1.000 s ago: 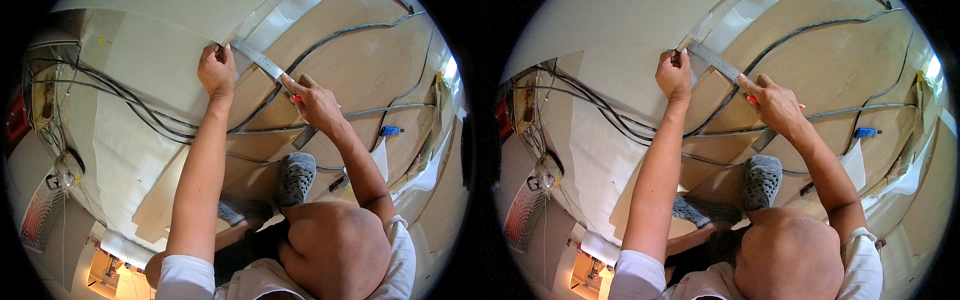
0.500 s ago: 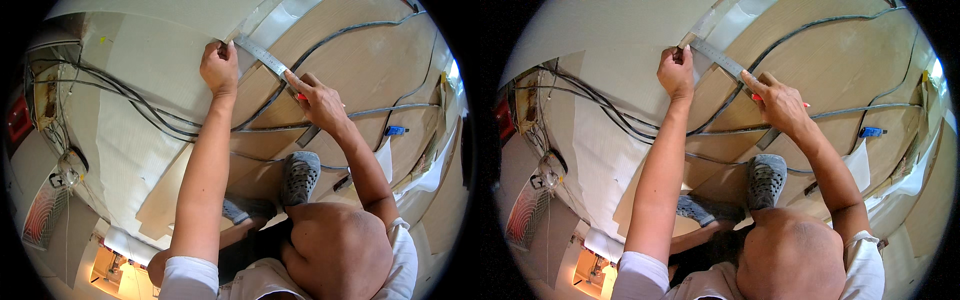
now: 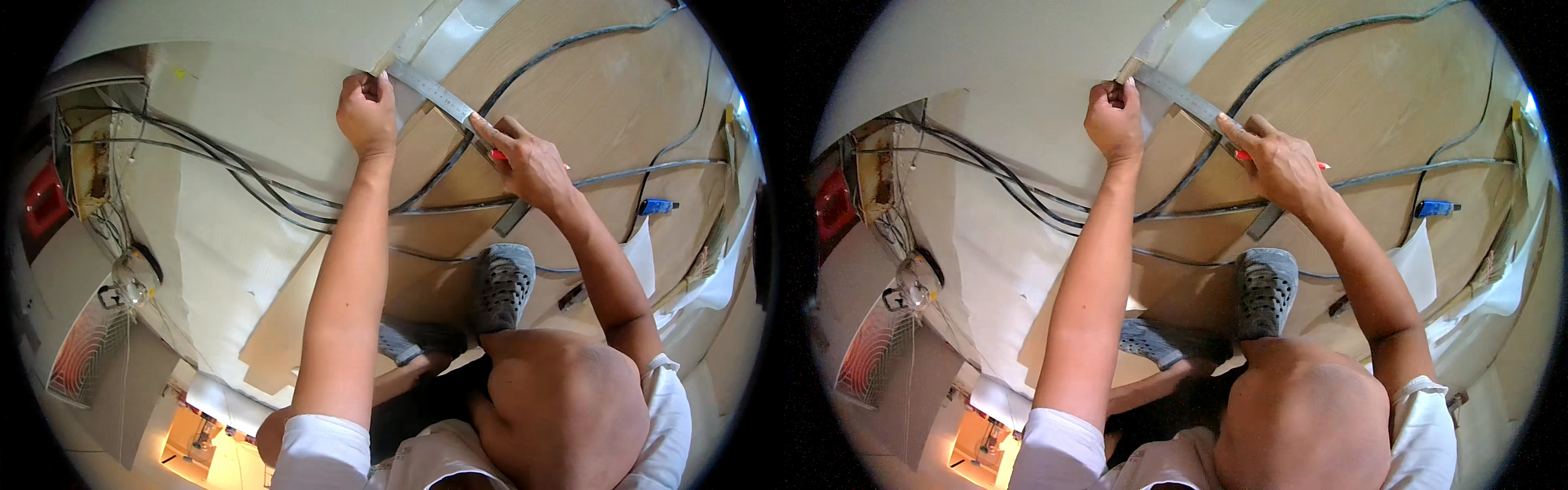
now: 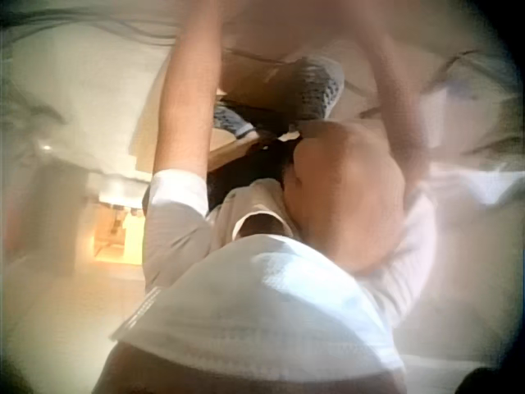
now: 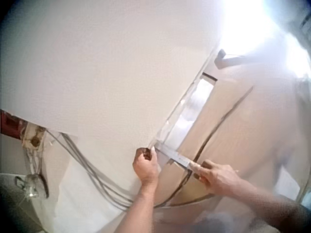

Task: The person sweeps the floor with a broom, then positions laminate planks on the floor. They use a hammer and a white block to tap the planks into place and mark a measurement on a plank with a red pencil and a square ruler.

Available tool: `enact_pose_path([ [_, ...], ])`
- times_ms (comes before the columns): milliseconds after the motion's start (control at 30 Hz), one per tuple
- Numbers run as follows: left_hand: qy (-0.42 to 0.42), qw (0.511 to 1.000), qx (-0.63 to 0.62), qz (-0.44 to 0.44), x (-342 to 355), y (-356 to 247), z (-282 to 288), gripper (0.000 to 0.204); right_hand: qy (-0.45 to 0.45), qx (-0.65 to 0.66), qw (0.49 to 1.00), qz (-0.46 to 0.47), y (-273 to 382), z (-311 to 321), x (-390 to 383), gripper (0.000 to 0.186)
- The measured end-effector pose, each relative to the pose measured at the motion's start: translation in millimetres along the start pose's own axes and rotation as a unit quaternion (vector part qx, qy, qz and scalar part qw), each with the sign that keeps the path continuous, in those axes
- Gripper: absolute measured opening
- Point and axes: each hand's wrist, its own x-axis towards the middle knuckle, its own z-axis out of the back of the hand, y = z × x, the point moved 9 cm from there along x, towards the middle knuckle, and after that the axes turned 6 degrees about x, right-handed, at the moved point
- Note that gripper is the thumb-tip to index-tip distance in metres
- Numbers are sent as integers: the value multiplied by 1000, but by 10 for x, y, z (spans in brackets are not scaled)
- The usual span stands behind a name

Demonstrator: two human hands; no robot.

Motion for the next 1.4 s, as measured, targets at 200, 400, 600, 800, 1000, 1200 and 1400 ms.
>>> enact_pose_path([
  [200, 82, 994, -34, 58, -26, -87, -2, 21, -15, -2, 1000, 2, -76, -21, -24, 66],
  [400, 184, 969, -165, 23, -261, -55, 381, 19, -14, -3, 1000, 1, -52, -5, -26, 65],
  [600, 251, 909, 94, -320, -804, 2, 1678, 16, -14, -13, 1000, -10, -58, -18, -71, 64],
  [800, 421, 820, 319, -221, -1351, 1470, 3277, 19, -13, -29, 999, 14, 43, -53, -48, 60],
  [1000, 473, 780, 409, -15, -1800, 1923, 3932, 28, -18, -67, 998, -1, 63, 0, -80, 55],
  [1200, 390, 844, 364, -61, -2230, 2195, 3505, 59, -26, -68, 997, 16, 97, -11, -11, 51],
  [1400, 298, 883, 363, -2, -2054, 2420, 3130, 80, -43, -79, 996, 28, 58, 3, -50, 53],
])
